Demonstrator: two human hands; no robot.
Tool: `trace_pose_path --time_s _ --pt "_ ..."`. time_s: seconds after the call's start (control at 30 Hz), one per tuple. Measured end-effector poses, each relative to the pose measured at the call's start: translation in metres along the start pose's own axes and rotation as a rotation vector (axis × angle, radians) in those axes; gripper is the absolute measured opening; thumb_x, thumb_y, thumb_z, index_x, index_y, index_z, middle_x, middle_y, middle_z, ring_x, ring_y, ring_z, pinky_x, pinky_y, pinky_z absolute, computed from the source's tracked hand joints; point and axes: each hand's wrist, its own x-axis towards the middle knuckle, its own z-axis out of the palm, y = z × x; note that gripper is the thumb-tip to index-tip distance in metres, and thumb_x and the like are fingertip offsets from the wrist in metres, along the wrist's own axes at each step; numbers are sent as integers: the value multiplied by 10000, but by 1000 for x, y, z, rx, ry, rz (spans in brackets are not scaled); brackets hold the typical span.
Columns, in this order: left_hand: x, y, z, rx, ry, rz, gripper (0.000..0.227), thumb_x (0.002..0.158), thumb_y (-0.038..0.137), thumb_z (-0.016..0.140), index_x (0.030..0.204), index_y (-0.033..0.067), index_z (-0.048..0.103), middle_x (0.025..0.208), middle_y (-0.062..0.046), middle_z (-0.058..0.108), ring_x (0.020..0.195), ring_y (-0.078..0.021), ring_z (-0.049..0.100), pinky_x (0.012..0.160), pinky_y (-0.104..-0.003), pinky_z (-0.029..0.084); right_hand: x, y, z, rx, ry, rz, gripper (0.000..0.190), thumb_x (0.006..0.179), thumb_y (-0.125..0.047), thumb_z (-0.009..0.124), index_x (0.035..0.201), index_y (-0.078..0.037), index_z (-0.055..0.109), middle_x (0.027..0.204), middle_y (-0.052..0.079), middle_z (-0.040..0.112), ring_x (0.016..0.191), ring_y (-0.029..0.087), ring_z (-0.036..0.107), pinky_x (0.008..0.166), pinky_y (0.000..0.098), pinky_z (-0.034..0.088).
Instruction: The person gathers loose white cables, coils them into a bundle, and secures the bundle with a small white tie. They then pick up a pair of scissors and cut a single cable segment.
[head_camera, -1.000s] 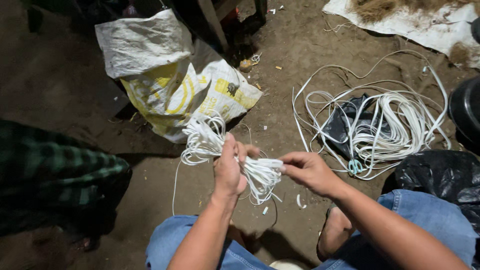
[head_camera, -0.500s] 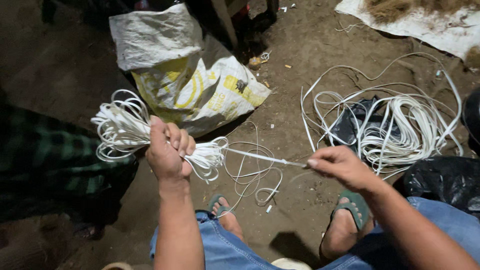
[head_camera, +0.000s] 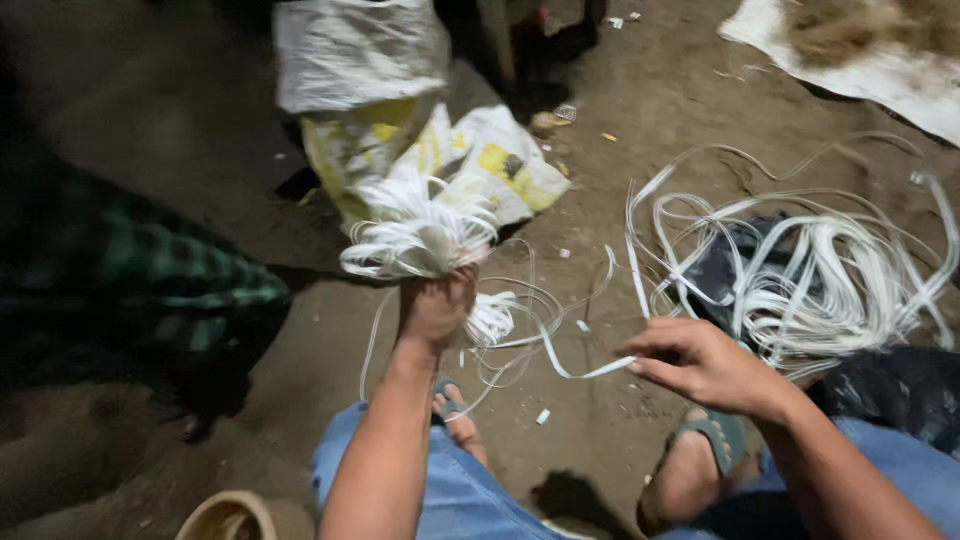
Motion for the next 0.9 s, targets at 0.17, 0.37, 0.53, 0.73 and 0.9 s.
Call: trace_pose_path --time_s 0.17,0.37,0.53,0.73,0.9 --pt "-27 51 73 -864 -523 -720 407 1166 283 540 1161 -65 752 836 -134 598 612 -108 511 522 -283 434 8 -25 -5 -56 69 -26 159 879 -173 755 904 -19 782 731 76 683 675 190 651 607 336 502" --pt "-7 103 71 -1057 -581 -1082 361 1017 287 500 1254 72 668 1076 -88 779 434 -44 359 393 -229 343 15 -30 -9 -255 355 -22 131 868 -166 769 918 -46 770 742 77 634 657 199 613 591 321 481" --pt "-1 116 63 -1232 -615 -1188 378 1019 300 529 1319 99 640 996 -77 724 420 -42 359 382 -223 343 11 -29 -8 -153 388 -171 123 900 -95 749 1021 -73 756 778 43 638 675 169 619 618 291 480" --pt "-2 116 62 -1360 -632 -1219 342 1007 319 578 1265 106 650 887 -132 742 426 -28 382 386 -203 330 16 -23 0 -366 471 -302 264 854 -56 740 1114 -89 773 795 59 612 688 170 592 596 313 462" --pt "-11 115 59 -1371 -735 -1127 246 997 217 637 1183 74 713 758 -90 687 423 -38 431 398 -217 361 14 -15 -8 -121 415 -166 159 929 -82 710 1079 -39 736 844 54 611 761 159 593 673 296 473"
